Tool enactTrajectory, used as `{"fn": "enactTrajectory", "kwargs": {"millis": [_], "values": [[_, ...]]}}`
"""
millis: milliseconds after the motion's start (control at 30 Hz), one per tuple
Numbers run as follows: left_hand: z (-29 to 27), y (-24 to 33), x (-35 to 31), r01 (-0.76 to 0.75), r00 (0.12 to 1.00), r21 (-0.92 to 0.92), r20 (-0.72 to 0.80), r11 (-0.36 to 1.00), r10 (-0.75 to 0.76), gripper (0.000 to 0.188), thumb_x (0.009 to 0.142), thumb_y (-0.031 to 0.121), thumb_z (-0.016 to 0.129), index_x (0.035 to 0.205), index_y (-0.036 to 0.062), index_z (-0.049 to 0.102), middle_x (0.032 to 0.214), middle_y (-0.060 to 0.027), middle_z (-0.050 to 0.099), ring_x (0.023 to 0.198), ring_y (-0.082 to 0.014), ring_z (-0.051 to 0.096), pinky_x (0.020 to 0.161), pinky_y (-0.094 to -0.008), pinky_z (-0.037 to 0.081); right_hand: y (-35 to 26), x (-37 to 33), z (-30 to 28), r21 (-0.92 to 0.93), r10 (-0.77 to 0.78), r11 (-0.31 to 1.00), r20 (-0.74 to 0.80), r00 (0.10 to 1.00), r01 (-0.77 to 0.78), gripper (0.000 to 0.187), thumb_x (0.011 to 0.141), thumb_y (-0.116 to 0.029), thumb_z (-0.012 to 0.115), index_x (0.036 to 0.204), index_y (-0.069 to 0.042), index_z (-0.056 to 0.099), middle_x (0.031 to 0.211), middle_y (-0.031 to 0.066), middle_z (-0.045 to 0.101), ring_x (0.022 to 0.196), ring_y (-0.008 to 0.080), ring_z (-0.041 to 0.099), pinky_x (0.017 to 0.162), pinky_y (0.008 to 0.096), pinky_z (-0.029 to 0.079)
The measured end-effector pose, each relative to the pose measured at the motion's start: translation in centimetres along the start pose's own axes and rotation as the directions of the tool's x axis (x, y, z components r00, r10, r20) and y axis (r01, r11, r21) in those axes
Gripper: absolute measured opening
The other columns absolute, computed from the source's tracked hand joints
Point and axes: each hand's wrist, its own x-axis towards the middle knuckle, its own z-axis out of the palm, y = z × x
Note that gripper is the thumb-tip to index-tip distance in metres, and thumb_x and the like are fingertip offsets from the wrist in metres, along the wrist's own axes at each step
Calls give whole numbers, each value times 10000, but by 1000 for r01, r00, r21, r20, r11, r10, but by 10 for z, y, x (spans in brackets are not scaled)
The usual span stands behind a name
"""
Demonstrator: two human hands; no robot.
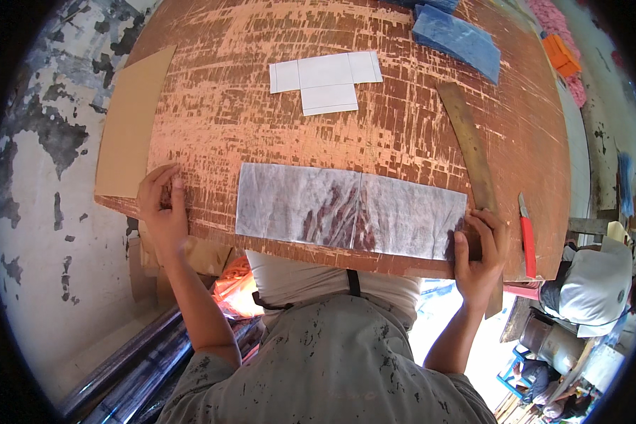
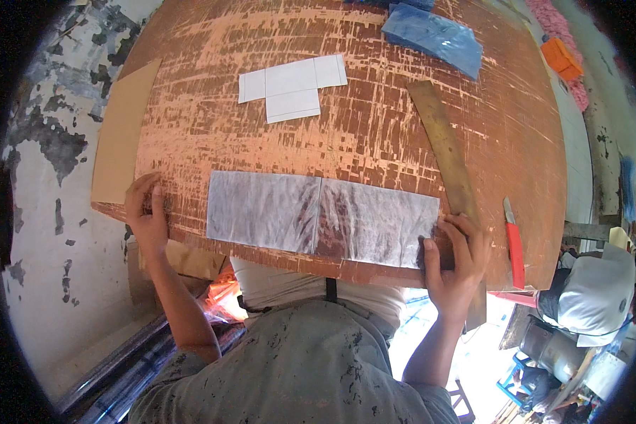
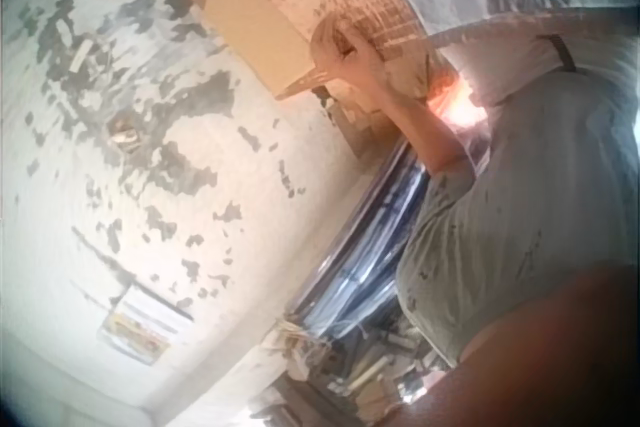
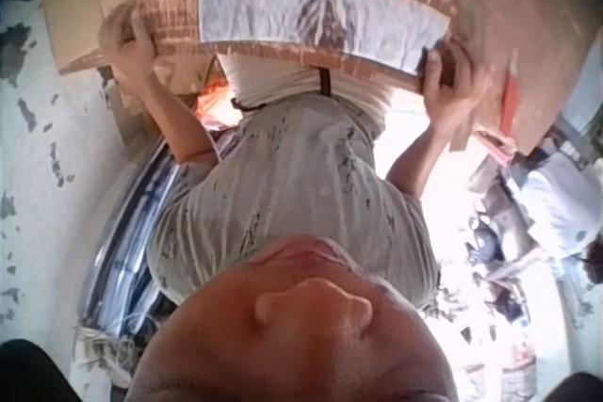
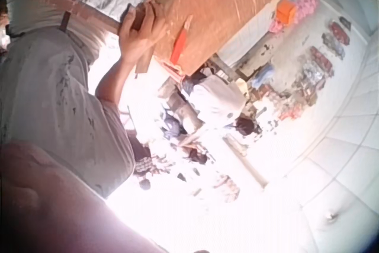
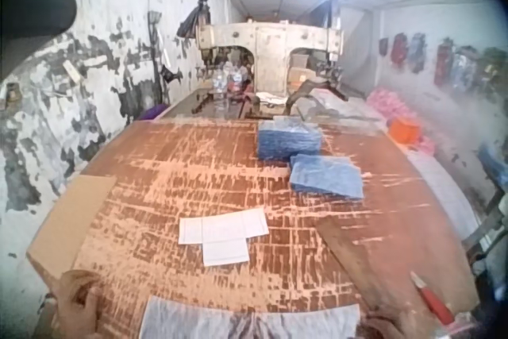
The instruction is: The person cuts small pieces of silver foil using a utility knife on a wooden table, then picks up and folds a T-shaped paper template. They then place the foil over a blue object and use the knife to cut along the edges of the T-shaped paper placed on top of it.
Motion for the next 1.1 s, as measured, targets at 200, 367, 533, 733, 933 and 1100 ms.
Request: {"fn": "enactTrajectory", "kwargs": {"millis": [200, 367, 533, 733, 933, 1100], "values": [[4, 72, -16, -222, 966, 35, 143, 974, 215, 353, 896, 219, 802, 1226, 104, 750, 1312, -72, 688, 1258, -309, 591, 1161, -493, 355, 1, -1, -3, 85, -14, 996, -6, 1000, 15, 279, 851, -64, 802, 1107, 28, 741, 1203, 170, 683, 1184, 383, 634, 1011, 460, 496], [20, 88, -29, -197, 970, 13, 150, 980, 193, 393, 873, 182, 803, 1250, 83, 758, 1365, -95, 672, 1284, -320, 575, 1135, -473, 405, -1, -5, -4, 19, -38, 999, -2, 999, 38, 340, 848, -105, 829, 1151, 22, 741, 1228, 165, 676, 1187, 375, 625, 1012, 457, 492], [26, 84, -31, -179, 978, -95, 91, 979, 187, 412, 830, 191, 835, 1225, 90, 769, 1382, -103, 658, 1289, -333, 557, 1131, -482, 387, -2, -6, -5, -2, -68, 998, -1, 998, 68, 365, 849, -132, 838, 1169, 15, 742, 1236, 157, 673, 1185, 372, 622, 1010, 458, 490], [25, 83, -31, -179, 977, -100, 102, 979, 189, 414, 823, 180, 832, 1222, 87, 773, 1393, -93, 656, 1294, -330, 558, 1135, -477, 383, -1, -6, -4, -4, -64, 998, 4, 998, 64, 378, 850, -157, 847, 1172, 12, 745, 1236, 150, 671, 1177, 368, 621, 1016, 469, 486], [25, 82, -32, -195, 975, -78, 91, 978, 201, 406, 817, 181, 830, 1210, 89, 784, 1383, -82, 667, 1306, -324, 562, 1132, -475, 383, -1, -6, -2, -24, -82, 996, 1, 997, 82, 403, 818, -152, 874, 1162, 11, 743, 1235, 150, 670, 1167, 369, 622, 1001, 466, 495], [27, 77, -32, -236, 968, -95, 67, 967, 242, 397, 798, 159, 829, 1185, 77, 796, 1339, -72, 697, 1277, -316, 589, 1125, -473, 388, 0, -5, -1, 5, -85, 996, 5, 996, 85, 443, 773, -133, 904, 1160, 8, 740, 1229, 149, 673, 1155, 369, 623, 993, 467, 498]]}}
